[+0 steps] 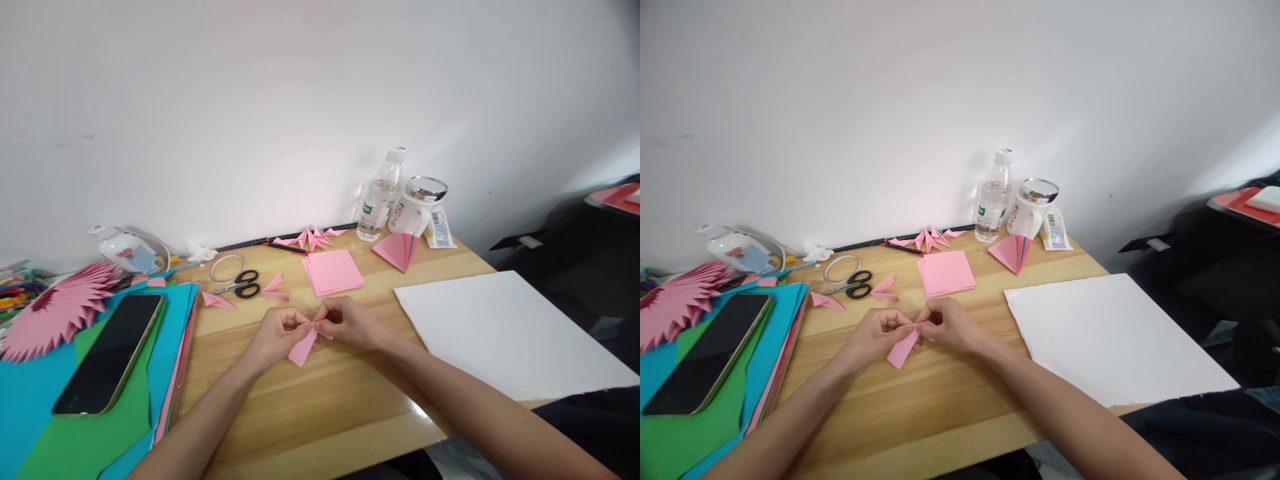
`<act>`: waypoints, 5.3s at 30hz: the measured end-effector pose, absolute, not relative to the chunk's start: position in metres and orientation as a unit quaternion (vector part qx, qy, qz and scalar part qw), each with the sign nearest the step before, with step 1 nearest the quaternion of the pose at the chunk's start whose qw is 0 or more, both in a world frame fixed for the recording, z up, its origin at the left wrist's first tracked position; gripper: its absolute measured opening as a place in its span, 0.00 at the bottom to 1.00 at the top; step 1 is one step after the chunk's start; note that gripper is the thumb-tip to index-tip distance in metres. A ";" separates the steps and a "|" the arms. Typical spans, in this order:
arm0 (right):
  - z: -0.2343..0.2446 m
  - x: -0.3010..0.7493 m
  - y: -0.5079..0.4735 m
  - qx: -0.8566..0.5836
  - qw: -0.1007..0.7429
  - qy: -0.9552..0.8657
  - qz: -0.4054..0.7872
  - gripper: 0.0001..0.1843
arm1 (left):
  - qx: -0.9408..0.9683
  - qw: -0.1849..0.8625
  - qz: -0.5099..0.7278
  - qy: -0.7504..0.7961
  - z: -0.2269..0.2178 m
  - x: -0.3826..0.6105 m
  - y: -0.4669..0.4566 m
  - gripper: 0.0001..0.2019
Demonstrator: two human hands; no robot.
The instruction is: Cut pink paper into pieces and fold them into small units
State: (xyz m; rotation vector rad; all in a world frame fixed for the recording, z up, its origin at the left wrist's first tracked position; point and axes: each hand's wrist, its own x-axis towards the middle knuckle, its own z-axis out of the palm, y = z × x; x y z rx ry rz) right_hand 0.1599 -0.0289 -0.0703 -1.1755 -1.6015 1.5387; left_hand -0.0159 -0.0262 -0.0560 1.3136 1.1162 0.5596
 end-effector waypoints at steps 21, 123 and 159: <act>-0.072 0.172 -0.022 -0.416 0.314 -0.566 0.638 0.18 | 0.562 0.629 0.248 0.476 -0.054 -0.016 -0.027 0.16; -0.072 0.140 -0.038 -0.457 0.452 -0.476 0.600 0.21 | 0.502 0.506 0.472 0.519 -0.066 -0.007 -0.025 0.09; -0.069 0.145 -0.036 -0.446 0.447 -0.475 0.613 0.22 | 0.492 0.601 0.405 0.482 -0.062 -0.010 -0.029 0.14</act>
